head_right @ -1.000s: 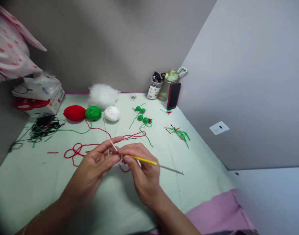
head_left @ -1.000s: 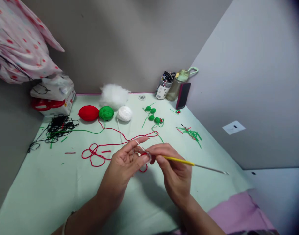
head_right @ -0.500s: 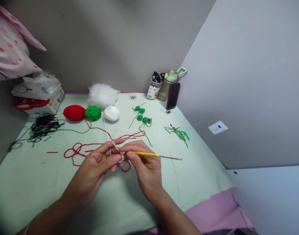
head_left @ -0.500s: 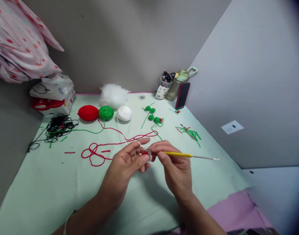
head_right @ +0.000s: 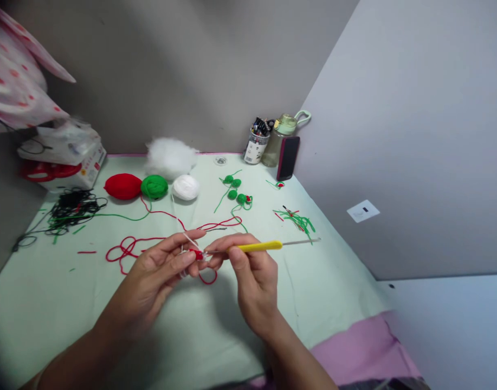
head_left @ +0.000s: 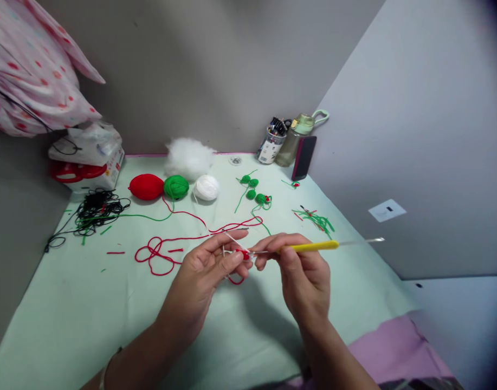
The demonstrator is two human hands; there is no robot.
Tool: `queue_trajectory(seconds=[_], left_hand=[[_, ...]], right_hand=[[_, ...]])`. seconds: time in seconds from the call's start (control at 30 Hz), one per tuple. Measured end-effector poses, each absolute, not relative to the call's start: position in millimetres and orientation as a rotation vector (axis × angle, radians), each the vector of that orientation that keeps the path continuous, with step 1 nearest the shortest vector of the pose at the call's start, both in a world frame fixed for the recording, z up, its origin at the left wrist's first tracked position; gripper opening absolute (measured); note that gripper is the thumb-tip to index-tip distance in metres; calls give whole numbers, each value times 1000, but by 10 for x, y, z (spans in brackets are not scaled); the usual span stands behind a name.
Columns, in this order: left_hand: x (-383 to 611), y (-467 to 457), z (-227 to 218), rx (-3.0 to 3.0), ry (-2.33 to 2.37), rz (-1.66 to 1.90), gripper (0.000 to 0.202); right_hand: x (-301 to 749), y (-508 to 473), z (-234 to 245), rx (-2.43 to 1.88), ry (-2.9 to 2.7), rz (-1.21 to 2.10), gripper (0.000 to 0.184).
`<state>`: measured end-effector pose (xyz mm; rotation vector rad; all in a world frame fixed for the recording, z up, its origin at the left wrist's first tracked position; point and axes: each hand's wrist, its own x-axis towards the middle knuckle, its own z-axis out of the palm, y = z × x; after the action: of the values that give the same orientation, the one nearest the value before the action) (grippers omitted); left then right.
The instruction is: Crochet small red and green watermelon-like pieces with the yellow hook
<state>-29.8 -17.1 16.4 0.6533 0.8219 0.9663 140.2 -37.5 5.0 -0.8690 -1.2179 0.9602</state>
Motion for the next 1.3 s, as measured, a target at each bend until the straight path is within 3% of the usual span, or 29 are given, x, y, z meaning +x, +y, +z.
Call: queue_trajectory(seconds=[0.2,0.4,0.67,0.8,1.0,1.17,1.3], left_hand=[[-292,-199,120,749,850,1016,27],[-261,-216,103,628,808,1013,47],[-280,-171,173,485,711,942,34],[-250,-198,118,626,803,988,37],[-247,-177,98,440,725,923,36],[-283,-143,105,432,738,956,30],[-276,-157,56,606,792,997,34]], right_hand=[[1417,-428,68,-872,-1644,481,26],[1390,-455,-15,-998,-1937,-23,32],[1370,-334,14,-875,-1301,764,20],[1321,-333,-2,-927,-1436,665,18],[1342,-429,-13,-995,-1793,217,36],[1375,-343,17,-911,-1341,681,22],[1353,-289,3,-876,-1339,901,17]])
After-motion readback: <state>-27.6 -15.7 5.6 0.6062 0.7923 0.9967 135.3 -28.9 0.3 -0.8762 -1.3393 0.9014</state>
